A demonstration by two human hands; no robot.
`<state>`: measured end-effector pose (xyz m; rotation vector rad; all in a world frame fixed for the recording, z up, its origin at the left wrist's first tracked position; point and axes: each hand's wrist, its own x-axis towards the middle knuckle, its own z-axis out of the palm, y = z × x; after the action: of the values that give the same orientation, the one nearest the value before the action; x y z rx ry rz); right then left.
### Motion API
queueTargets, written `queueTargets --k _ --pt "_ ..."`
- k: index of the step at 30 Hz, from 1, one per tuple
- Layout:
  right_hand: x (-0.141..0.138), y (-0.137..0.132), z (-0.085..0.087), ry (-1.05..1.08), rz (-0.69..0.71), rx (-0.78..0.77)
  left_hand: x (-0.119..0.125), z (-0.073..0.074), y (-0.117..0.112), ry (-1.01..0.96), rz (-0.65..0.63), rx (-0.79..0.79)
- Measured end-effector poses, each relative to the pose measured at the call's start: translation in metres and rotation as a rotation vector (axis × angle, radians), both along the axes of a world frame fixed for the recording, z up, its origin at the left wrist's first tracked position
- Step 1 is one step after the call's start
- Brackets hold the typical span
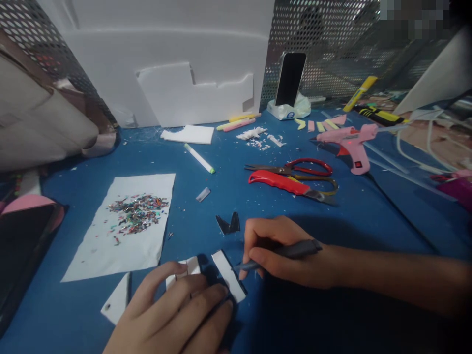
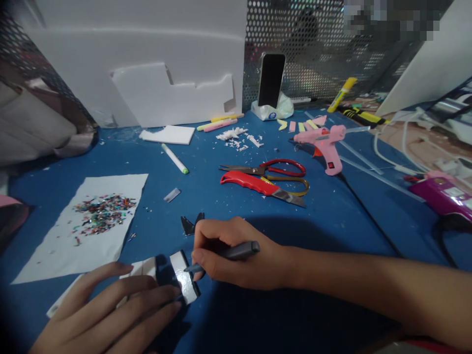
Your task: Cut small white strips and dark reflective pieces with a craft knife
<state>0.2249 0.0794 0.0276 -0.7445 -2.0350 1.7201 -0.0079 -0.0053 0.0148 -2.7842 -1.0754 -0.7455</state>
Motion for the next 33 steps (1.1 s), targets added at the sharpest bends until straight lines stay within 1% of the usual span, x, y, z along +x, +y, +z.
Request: queueTargets --k 3,8,11,14,16,18,21,24,33 --pt "0.000 0.000 0.000 0.017 -0.029 -0.046 -0.002 0.003 0.000 0.002 -0.015 -0.002" --pt "-0.004 0.003 0.002 -0.028 -0.143 0.044 -0.001 0.003 0.002 -0.007 0.069 0.031" --pt "-0.006 0.004 0.002 -0.035 -0.141 0.039 0.002 -0.002 0.002 -0.026 0.106 0.040" --pt "-0.008 0.005 0.000 -0.036 -0.153 0.040 0.003 -0.008 0.002 -0.067 0.087 0.026" --pt "-0.010 0.007 0.000 -0.039 -0.171 0.069 0.004 -0.011 0.002 -0.080 0.068 0.020" --pt "-0.013 0.008 0.000 -0.045 -0.190 0.106 0.005 -0.012 0.002 -0.084 0.077 0.024" --pt "-0.017 0.009 0.000 -0.035 -0.197 0.138 0.006 -0.012 0.003 -0.113 0.104 0.076" --pt "-0.019 0.010 -0.001 -0.049 -0.193 0.175 0.007 -0.011 0.004 -0.103 0.118 0.135" --pt "-0.019 0.010 -0.003 -0.097 -0.179 0.183 0.007 -0.007 0.006 -0.069 0.109 0.178"
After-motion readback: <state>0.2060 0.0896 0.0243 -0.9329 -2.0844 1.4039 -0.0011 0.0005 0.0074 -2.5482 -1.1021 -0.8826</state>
